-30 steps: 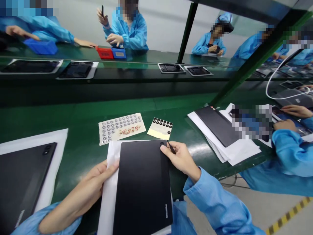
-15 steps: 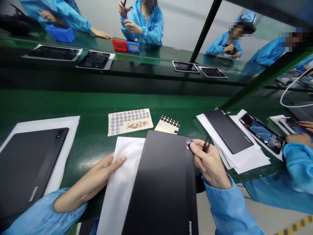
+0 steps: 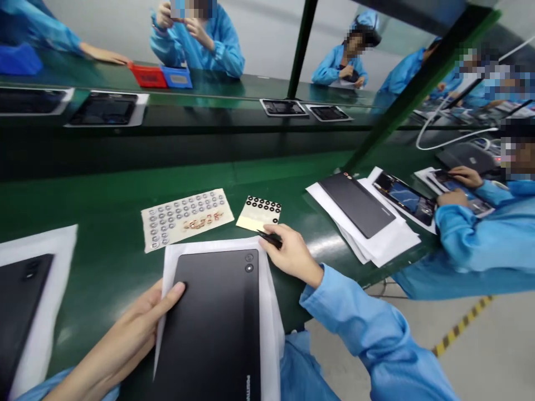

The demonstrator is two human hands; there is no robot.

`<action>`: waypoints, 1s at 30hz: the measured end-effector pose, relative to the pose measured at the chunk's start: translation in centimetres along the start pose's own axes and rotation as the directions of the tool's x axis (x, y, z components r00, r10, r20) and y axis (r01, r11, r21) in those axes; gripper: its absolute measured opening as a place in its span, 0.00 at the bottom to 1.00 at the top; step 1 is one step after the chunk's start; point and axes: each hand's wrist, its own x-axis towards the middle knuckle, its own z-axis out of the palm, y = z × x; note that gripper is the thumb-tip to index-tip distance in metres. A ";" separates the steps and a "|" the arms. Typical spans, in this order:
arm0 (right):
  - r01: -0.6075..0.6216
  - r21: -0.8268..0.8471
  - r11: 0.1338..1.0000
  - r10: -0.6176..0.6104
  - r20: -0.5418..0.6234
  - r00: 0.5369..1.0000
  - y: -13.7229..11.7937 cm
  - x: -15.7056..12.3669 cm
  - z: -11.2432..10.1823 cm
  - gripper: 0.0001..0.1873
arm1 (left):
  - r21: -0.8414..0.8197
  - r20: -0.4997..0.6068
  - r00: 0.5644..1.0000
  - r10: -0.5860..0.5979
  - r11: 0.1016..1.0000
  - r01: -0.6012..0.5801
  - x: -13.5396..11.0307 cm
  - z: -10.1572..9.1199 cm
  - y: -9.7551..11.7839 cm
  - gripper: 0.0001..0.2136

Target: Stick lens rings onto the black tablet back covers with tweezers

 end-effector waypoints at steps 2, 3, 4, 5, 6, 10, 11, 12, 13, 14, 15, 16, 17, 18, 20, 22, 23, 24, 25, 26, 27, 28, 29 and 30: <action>-0.007 0.003 1.000 0.007 0.096 0.995 0.5 0.9 -0.2 0.19 | -0.017 -0.011 0.999 -0.032 0.999 0.032 0.1 -0.1 0.1 0.34; -0.015 0.014 1.000 0.013 0.150 0.989 0.6 1.2 -0.1 0.16 | -0.023 -0.012 0.999 -0.042 0.999 0.042 0.2 -0.2 0.1 0.34; -0.024 0.025 0.999 0.019 0.190 0.982 0.5 1.4 -0.1 0.14 | -0.023 -0.009 0.999 -0.048 0.999 0.048 0.2 -0.3 0.1 0.34; -0.031 0.030 0.999 0.024 0.215 0.976 0.5 1.6 -0.1 0.13 | -0.018 -0.006 0.999 -0.053 0.998 0.053 0.2 -0.4 0.0 0.33; -0.038 0.031 0.999 0.031 0.224 0.974 0.3 1.6 -0.2 0.14 | -0.011 -0.009 0.998 -0.056 0.998 0.056 0.3 -0.5 0.0 0.33; -0.019 0.015 1.000 0.016 0.178 0.984 0.0 1.5 -0.5 0.13 | 0.000 -0.029 0.997 -0.077 0.997 0.077 0.3 -0.5 0.0 0.34; 0.002 -0.007 1.000 -0.001 0.177 0.984 0.0 1.5 -0.5 0.13 | -0.003 -0.038 0.995 -0.092 0.996 0.092 0.3 -0.4 0.1 0.35; 0.026 -0.041 0.999 -0.018 0.183 0.983 0.0 1.4 -0.5 0.14 | -0.003 -0.051 0.993 -0.107 0.994 0.107 0.2 -0.2 0.2 0.36; 0.049 -0.083 0.995 -0.032 0.193 0.981 0.1 1.4 -0.6 0.15 | -0.002 -0.066 0.990 -0.121 0.993 0.121 0.1 0.0 0.4 0.37; 0.068 -0.126 0.990 -0.041 0.205 0.978 0.1 1.5 -0.6 0.13 | 0.002 -0.082 0.988 -0.133 0.991 0.133 0.0 0.2 0.5 0.38; 0.082 -0.158 0.984 -0.046 0.217 0.975 0.1 1.6 -0.6 0.10 | 0.005 -0.096 0.986 -0.138 0.990 0.139 -0.1 0.3 0.7 0.38; 0.090 -0.168 0.982 -0.050 0.227 0.973 0.1 1.7 -0.7 0.09 | 0.008 -0.106 0.985 -0.138 0.990 0.140 -0.1 0.5 0.7 0.38; 0.089 -0.151 0.985 -0.052 0.235 0.971 -0.1 1.8 -0.7 0.10 | 0.012 -0.114 0.984 -0.133 0.991 0.136 -0.2 0.6 0.8 0.38; 0.076 -0.108 0.991 -0.048 0.238 0.970 -0.3 1.9 -0.8 0.12 | 0.017 -0.118 0.985 -0.125 0.992 0.128 -0.1 0.6 0.7 0.37; -0.012 0.037 0.999 0.003 0.232 0.973 -0.9 2.0 -0.9 0.16 | 0.037 -0.112 0.987 -0.112 0.992 0.117 0.0 0.4 0.5 0.37; -0.196 0.219 0.956 0.129 0.287 0.949 -1.6 1.7 -1.0 0.18 | 0.058 -0.094 0.990 -0.105 0.992 0.110 0.3 0.0 0.2 0.35; -0.307 0.290 0.907 0.200 0.345 0.917 -1.9 1.4 -0.9 0.20 | 0.061 -0.087 0.991 -0.104 0.992 0.110 0.3 -0.1 0.1 0.35; -0.403 0.334 0.852 0.253 0.410 0.876 -2.0 1.1 -0.8 0.20 | 0.058 -0.085 0.991 -0.101 0.993 0.106 0.4 -0.2 0.1 0.35; -0.466 0.358 0.809 0.279 0.463 0.841 -2.1 0.8 -0.7 0.21 | 0.053 -0.086 0.992 -0.095 0.994 0.100 0.4 -0.2 0.1 0.35; -0.491 0.374 0.787 0.280 0.492 0.824 -2.0 0.5 -0.5 0.22 | 0.048 -0.089 0.992 -0.089 0.994 0.094 0.4 -0.1 0.2 0.36; -0.484 0.391 0.783 0.265 0.494 0.828 -1.9 0.2 -0.2 0.22 | 0.047 -0.091 0.992 -0.087 0.995 0.092 0.3 0.0 0.3 0.37; -0.457 0.411 0.789 0.245 0.472 0.847 -1.8 -0.1 0.1 0.23 | 0.051 -0.092 0.992 -0.084 0.995 0.088 0.3 0.1 0.3 0.38; -0.428 0.427 0.797 0.229 0.443 0.867 -1.7 -0.3 0.4 0.23 | 0.059 -0.089 0.993 -0.081 0.995 0.086 0.3 0.2 0.4 0.39; -0.407 0.433 0.804 0.222 0.417 0.881 -1.6 -0.5 0.7 0.22 | 0.072 -0.084 0.994 -0.076 0.994 0.082 0.3 0.2 0.4 0.39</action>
